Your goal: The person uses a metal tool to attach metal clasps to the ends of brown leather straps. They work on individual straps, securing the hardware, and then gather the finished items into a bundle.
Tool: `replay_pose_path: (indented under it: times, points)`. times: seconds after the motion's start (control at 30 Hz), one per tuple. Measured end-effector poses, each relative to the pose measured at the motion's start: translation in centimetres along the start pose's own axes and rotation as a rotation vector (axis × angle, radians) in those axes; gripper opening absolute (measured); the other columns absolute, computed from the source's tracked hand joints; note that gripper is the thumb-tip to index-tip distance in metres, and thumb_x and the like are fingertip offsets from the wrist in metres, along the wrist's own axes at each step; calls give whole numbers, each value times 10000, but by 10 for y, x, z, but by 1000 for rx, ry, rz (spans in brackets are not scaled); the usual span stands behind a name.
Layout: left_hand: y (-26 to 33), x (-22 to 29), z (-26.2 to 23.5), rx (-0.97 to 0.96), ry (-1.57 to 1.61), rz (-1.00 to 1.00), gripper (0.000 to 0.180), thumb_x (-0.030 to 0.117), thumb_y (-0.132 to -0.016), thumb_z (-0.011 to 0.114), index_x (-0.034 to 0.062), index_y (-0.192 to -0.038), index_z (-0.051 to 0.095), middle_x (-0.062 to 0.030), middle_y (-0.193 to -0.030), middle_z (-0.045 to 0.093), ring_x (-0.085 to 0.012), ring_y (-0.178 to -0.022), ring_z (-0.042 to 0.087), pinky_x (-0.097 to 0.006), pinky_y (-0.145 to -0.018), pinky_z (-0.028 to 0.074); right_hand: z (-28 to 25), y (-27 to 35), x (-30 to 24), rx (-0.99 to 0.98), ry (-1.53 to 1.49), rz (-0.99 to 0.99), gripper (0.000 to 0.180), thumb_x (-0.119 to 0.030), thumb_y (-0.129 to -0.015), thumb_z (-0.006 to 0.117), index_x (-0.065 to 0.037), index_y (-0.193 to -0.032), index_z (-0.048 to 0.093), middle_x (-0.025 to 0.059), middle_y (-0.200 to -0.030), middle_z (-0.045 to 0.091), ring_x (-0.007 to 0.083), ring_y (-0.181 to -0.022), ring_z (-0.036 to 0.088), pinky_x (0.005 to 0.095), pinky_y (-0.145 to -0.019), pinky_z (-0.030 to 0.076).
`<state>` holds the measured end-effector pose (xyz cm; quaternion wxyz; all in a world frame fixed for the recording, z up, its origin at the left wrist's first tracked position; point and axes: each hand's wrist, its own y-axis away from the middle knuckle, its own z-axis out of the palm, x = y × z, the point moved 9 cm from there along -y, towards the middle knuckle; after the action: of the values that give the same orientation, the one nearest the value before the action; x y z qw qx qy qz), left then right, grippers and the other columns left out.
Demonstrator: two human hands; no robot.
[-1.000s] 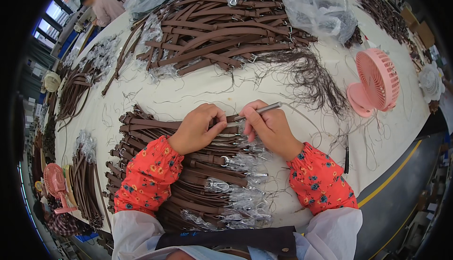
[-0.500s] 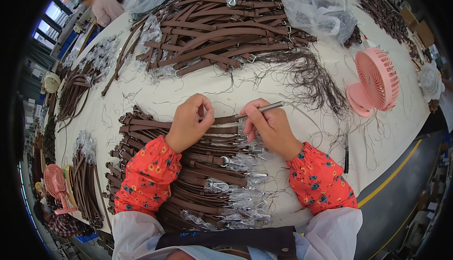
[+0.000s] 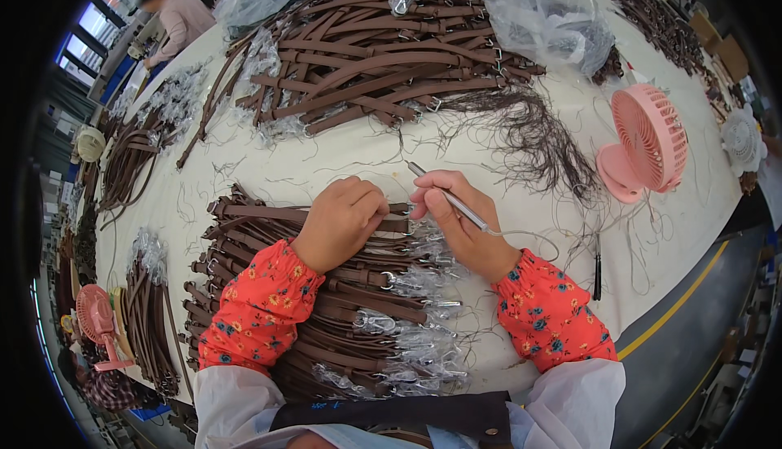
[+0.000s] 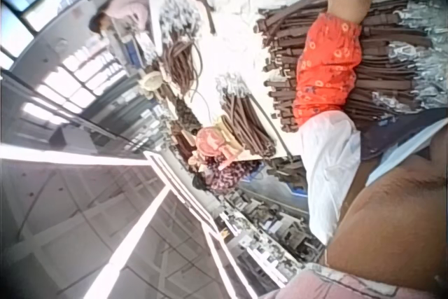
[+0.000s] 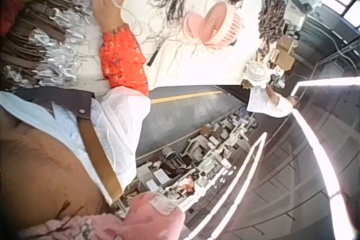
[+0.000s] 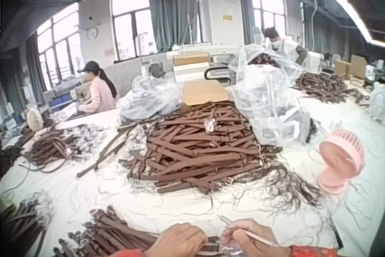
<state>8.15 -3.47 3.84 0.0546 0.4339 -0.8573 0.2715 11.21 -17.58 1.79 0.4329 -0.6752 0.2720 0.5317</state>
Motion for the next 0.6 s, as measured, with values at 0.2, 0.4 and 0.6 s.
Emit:
replay_pose_path:
  times: [0.2, 0.4, 0.6]
  points:
    - [10, -27, 16, -140, 384, -360, 188, 75, -812, 708, 59, -939, 571, -94, -886, 579, -309, -763, 603, -394, -665, 500, 1, -3, 4, -2, -12, 48, 264, -190, -1048, 458, 12, -1209, 512, 100, -1004, 638, 129, -859, 636, 263, -788, 500]
    - [5, -13, 18, -145, 320, -232, 207, 78, -824, 699, 132, -1017, 647, -60, -942, 584, -275, -814, 633, -369, -697, 512, -1, -2, 12, 23, -80, 130, 296, -243, -1063, 414, -4, -1222, 488, 117, -1014, 623, 149, -857, 630, 289, -821, 493]
    - [0, -6, 12, -98, 247, -183, 191, 56, -813, 685, 138, -985, 671, -47, -931, 580, -265, -822, 631, -377, -692, 510, -1, -2, 14, -2, -69, 177, 320, -275, -1068, 394, -7, -1221, 482, 129, -1019, 620, 156, -845, 629, 293, -818, 488]
